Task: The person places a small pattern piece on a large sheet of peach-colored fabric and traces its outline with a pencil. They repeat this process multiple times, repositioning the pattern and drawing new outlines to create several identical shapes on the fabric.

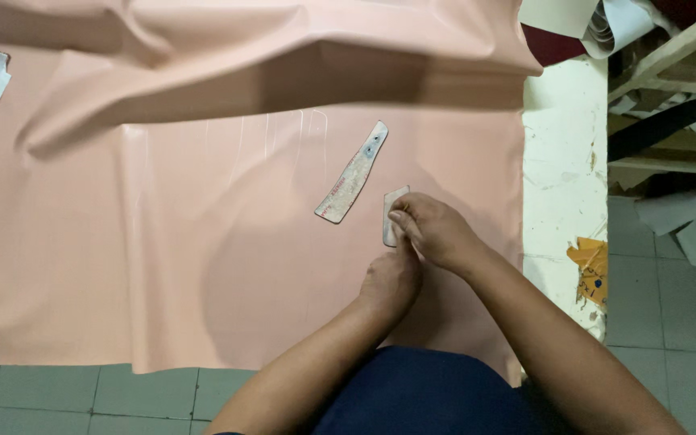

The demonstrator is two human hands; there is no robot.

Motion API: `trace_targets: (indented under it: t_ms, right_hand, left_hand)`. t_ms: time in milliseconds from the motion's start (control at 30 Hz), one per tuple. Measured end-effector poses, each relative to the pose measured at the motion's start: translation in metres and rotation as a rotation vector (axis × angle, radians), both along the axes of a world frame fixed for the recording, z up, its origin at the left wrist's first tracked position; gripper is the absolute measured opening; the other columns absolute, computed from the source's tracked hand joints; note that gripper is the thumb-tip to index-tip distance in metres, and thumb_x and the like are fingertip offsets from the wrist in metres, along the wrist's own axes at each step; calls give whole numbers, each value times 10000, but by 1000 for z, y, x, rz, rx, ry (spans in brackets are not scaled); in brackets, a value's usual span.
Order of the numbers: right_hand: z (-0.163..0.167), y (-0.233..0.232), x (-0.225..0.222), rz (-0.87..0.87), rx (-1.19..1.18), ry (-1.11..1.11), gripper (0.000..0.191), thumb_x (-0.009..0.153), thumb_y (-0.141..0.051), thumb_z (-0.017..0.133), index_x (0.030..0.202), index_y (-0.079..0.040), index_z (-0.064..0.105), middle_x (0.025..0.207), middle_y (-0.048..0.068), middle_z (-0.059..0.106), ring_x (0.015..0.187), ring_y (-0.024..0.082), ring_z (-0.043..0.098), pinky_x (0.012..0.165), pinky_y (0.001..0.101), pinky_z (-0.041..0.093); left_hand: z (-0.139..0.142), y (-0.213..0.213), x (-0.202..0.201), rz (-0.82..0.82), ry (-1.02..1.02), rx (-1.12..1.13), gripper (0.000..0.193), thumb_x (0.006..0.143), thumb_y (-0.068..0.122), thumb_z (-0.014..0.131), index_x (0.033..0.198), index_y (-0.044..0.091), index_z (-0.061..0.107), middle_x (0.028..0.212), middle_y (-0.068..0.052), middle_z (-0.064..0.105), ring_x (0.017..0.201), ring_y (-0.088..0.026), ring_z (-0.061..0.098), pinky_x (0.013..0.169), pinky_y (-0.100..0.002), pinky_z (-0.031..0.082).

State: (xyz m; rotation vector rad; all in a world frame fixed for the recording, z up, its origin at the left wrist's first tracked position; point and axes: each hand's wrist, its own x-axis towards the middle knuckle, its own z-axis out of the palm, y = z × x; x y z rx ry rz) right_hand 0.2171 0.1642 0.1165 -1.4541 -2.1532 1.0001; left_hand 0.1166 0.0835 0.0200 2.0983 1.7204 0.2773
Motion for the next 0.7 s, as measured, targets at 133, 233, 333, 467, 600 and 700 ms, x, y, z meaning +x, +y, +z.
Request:
trace_targets:
  t_ms: [133, 233, 333, 467, 600, 700]
  right_hand:
    - [-12, 2, -10, 97, -2, -117, 219, 957, -278, 645, 992, -81, 735, 943, 132, 739, 890, 317, 710, 790, 418, 555]
    - [-16, 2, -11, 127, 58, -106, 199, 939, -257, 664, 963, -77, 745, 915, 130, 748, 869, 328, 714, 782, 427, 559]
    - [-14, 8, -10, 149, 196, -104, 175, 925, -231, 682, 935, -68, 745, 909, 123, 753, 845, 329, 720, 781, 426, 565]
    - [-7, 25, -12, 70, 300, -55, 133, 931, -176, 683, 947, -56, 740, 943, 118, 752, 824, 308, 731, 778, 406, 578]
    - [-5, 34, -13, 4, 247, -50, 124, 924, -151, 685, 963, -50, 746, 946, 125, 749, 836, 322, 726, 768, 419, 570]
    - [-7, 35, -10, -8, 254, -41, 137, 926, -163, 682, 968, -51, 748, 953, 121, 750, 847, 317, 729, 778, 414, 571]
  left_hand:
    - [-31, -5, 0, -156, 97, 189, 274, 891, 109, 581, 1120, -40, 551, 790, -169, 682, 625, -277, 686, 507, -427, 559]
    - [-36, -8, -1, -206, 144, 279, 161, 871, 104, 596, 999, 13, 564, 805, -155, 670, 640, -267, 671, 505, -424, 548]
    - [-27, -5, -2, -75, 18, 216, 291, 887, 98, 585, 1133, -57, 568, 762, -165, 679, 601, -290, 672, 494, -439, 541]
    - [1, -2, -7, -85, 43, -9, 654, 996, 152, 540, 1476, -259, 370, 764, -215, 728, 593, -321, 706, 500, -464, 537]
    - [18, 3, -14, -146, 120, 225, 528, 895, 117, 562, 1281, -237, 497, 1263, -433, 584, 545, -312, 714, 425, -440, 553]
    - [21, 5, -14, -144, 104, 266, 399, 889, 107, 558, 1159, -183, 604, 1397, -404, 528, 632, -320, 702, 498, -426, 574]
